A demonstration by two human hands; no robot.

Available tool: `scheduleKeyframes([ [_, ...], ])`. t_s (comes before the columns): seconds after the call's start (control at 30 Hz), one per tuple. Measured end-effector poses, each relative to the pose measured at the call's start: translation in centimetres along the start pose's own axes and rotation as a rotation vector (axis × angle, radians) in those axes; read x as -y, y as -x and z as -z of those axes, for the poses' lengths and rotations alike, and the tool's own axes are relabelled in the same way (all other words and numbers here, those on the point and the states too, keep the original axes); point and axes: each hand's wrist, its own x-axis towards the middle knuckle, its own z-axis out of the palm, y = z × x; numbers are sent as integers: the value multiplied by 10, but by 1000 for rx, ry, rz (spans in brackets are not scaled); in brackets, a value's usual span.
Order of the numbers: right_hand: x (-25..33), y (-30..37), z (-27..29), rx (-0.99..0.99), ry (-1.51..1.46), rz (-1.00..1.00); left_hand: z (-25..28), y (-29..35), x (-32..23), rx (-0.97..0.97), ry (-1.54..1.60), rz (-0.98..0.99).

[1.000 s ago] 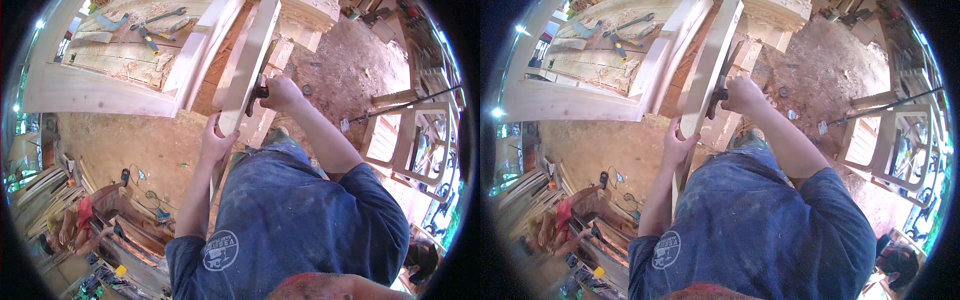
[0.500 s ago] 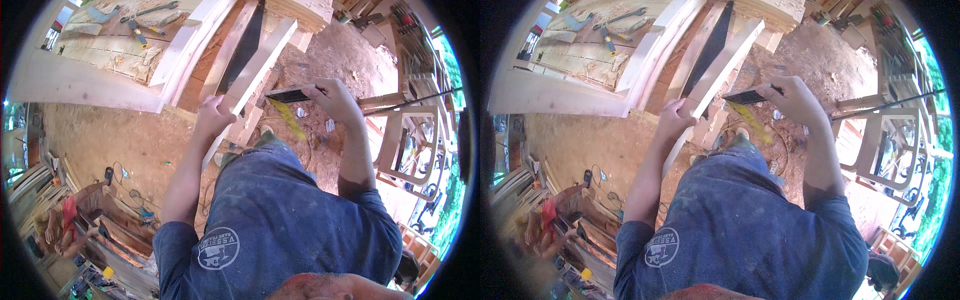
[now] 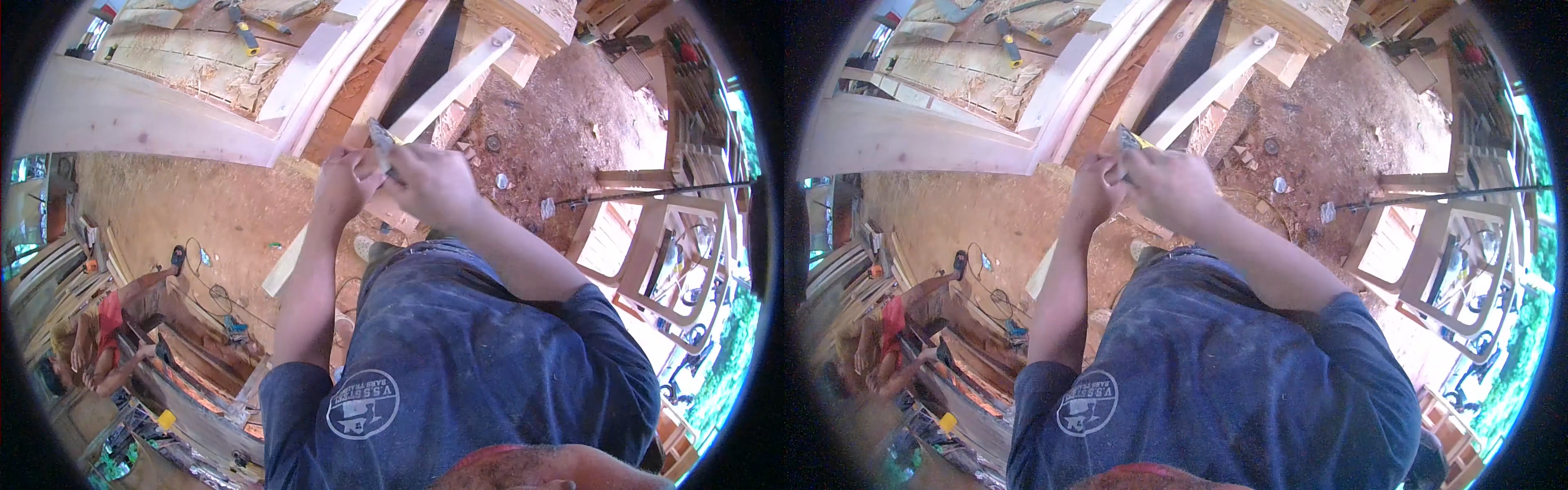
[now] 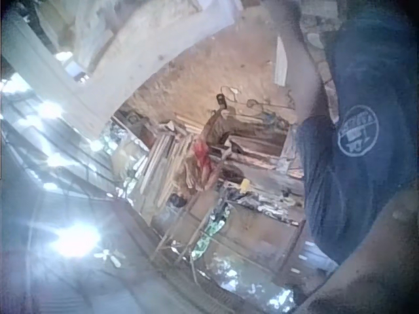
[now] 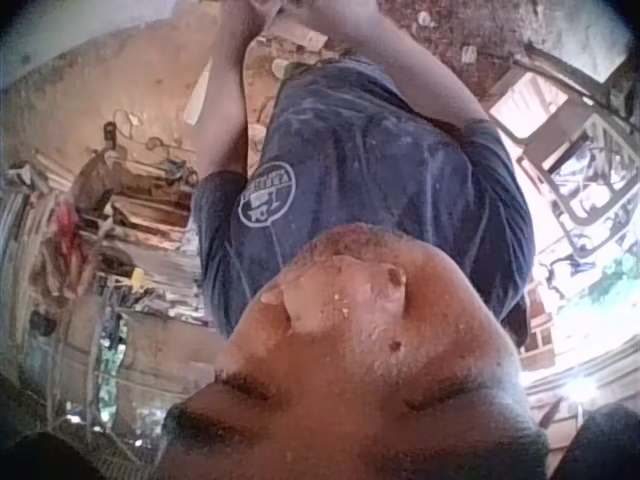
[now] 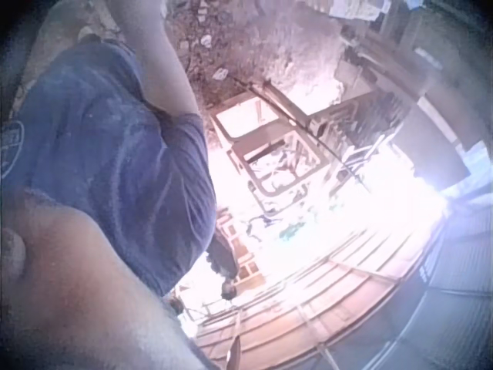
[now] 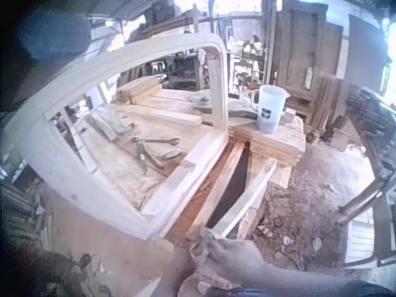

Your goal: The person marks a wood plank using a pencil and a square ruler, then saws the end of the plank with a hand saw before placing it against a wooden frame structure.

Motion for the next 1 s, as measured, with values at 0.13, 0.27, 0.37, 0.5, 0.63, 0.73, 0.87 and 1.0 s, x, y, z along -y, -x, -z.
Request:
scheduleKeyframes([
  [0.13,24,-17,-46,195,94,115,17,22,11,26,335,240],
  [0.27,37,-32,-58,372,102,91,22,33,32,-121,1162,551],
  [0.37,23,-28,-81,346,79,118,29,24,6,-215,1137,513],
  [0.5,17,-37,-36,543,-236,56,5,19,15,-131,742,441],
  [0.63,16,-30,64,42,-648,-267,-6,25,9,-382,574,319],
  [0.73,-1,-12,131,-185,-679,46,0,20,-1,-366,388,457],
  [0.87,-25,1,175,-205,-655,427,-13,15,-2,-509,204,460],
  [1.0,-38,-4,181,-197,-670,580,-13,23,-9,-551,127,444],
])
